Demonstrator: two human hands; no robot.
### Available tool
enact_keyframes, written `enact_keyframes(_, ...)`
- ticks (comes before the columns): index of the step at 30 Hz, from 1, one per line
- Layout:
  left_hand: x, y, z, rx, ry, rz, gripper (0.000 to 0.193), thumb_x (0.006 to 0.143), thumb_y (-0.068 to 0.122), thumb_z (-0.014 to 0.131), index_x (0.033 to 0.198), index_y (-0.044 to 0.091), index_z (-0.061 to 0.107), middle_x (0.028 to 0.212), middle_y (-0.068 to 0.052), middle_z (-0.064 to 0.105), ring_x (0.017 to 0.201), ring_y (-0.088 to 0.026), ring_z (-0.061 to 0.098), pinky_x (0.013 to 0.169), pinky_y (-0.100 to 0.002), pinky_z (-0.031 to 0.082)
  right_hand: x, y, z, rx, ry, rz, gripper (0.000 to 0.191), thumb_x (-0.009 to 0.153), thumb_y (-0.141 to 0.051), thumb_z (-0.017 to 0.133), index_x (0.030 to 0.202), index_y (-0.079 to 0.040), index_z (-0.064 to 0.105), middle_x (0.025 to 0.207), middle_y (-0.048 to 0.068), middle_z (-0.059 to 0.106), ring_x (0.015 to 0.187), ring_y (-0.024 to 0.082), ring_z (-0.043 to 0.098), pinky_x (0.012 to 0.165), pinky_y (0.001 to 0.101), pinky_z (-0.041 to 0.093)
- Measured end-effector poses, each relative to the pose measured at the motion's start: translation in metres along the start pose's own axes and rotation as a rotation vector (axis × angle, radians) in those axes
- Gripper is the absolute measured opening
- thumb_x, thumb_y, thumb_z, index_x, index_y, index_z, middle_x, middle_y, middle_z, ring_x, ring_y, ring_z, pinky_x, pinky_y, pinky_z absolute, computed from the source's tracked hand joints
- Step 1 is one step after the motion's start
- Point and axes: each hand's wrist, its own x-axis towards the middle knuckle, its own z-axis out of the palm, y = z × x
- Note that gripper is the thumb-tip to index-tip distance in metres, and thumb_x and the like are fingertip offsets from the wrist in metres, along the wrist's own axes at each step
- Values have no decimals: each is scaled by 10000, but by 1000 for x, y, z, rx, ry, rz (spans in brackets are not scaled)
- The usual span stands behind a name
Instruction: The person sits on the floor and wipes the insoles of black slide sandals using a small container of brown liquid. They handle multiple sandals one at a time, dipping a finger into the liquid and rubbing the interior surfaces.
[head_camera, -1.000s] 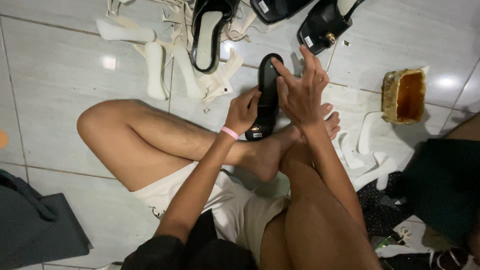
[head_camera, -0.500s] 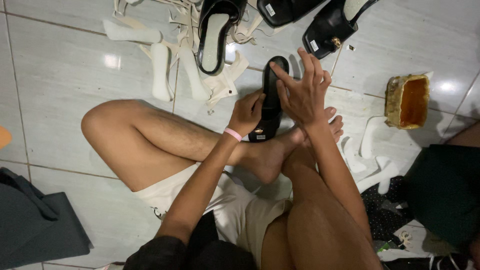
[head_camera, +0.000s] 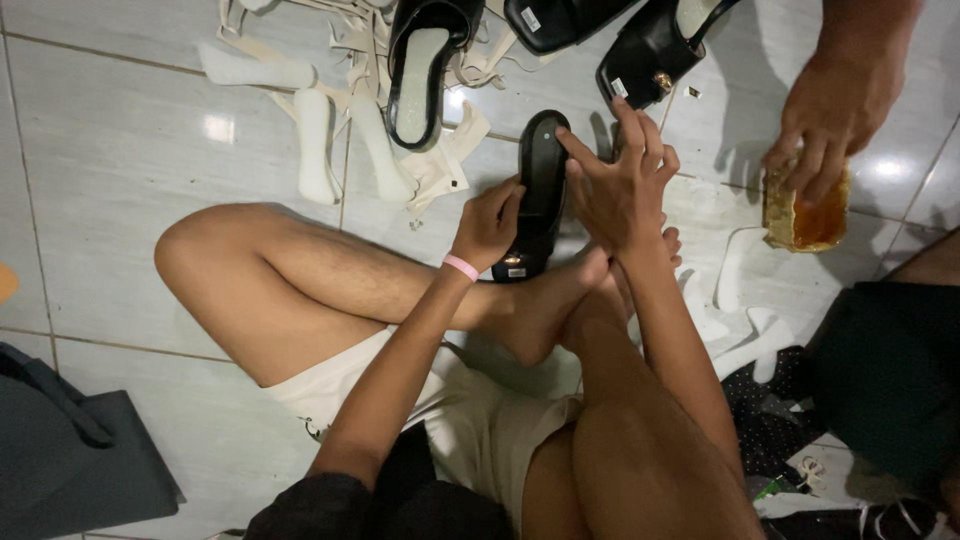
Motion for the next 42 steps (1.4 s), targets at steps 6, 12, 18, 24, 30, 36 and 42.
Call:
enact_keyframes(6, -1, -2, 2, -14, 39, 43, 268, 1022, 93, 569, 1255, -2, 664, 1073, -253, 723, 978, -381, 731, 827, -388, 580, 4, -3, 4, -41, 38, -21, 316, 1071, -332, 713, 1386, -344, 699, 1626, 131, 337, 1478, 294, 287, 1108, 466, 263)
enact_keyframes(12, -2, -2, 1, -26, 28, 19, 283, 1022, 86, 559, 1271, -6, 656, 1072, -238, 733, 989, -358, 746, 835, -377, 589, 14, -11, 5, 15, 85, -97, 352, 1064, -332, 739, 1413, -338, 689, 1620, 141, 377, 1473, 299, 330, 1109, 466, 287)
enact_keyframes(18, -2, 0, 0, -32, 8, -7, 264, 1022, 92, 565, 1249, 4, 666, 1047, -244, 728, 932, -366, 742, 777, -383, 581, 13, -6, 2, -26, 62, -82, 367, 1016, -350, 768, 1374, -380, 692, 1604, 121, 391, 1466, 299, 346, 1078, 460, 286)
enact_keyframes(24, -2, -2, 1, 6, 16, 20, 267, 1015, 86, 565, 1247, 3, 668, 1018, -251, 720, 925, -388, 728, 788, -399, 574, 14, -5, 6, -89, 108, -86, 370, 1030, -335, 742, 1395, -367, 692, 1576, 119, 378, 1477, 279, 338, 1109, 454, 278)
enact_keyframes(30, -1, -4, 3, 33, 48, 71, 236, 1025, 87, 581, 1224, 2, 676, 1037, -253, 720, 940, -404, 715, 793, -410, 570, 5, -2, 5, -66, 80, -24, 342, 1028, -350, 758, 1365, -368, 705, 1607, 118, 375, 1451, 295, 338, 1076, 469, 265)
enact_keyframes(36, -1, -5, 3, 19, 30, 43, 268, 1000, 62, 565, 1239, 1, 671, 1020, -258, 715, 931, -400, 721, 791, -410, 572, -6, -5, 0, 143, 53, 24, 343, 1012, -274, 761, 1328, -397, 718, 1624, 125, 358, 1475, 307, 330, 1097, 470, 273)
enact_keyframes(42, -3, -6, 2, 20, 24, 56, 265, 1006, 58, 569, 1245, -6, 663, 1049, -263, 709, 943, -414, 709, 794, -413, 569, -3, -2, 3, 7, 51, 2, 297, 1074, -319, 738, 1369, -335, 716, 1644, 138, 331, 1483, 313, 298, 1105, 478, 261)
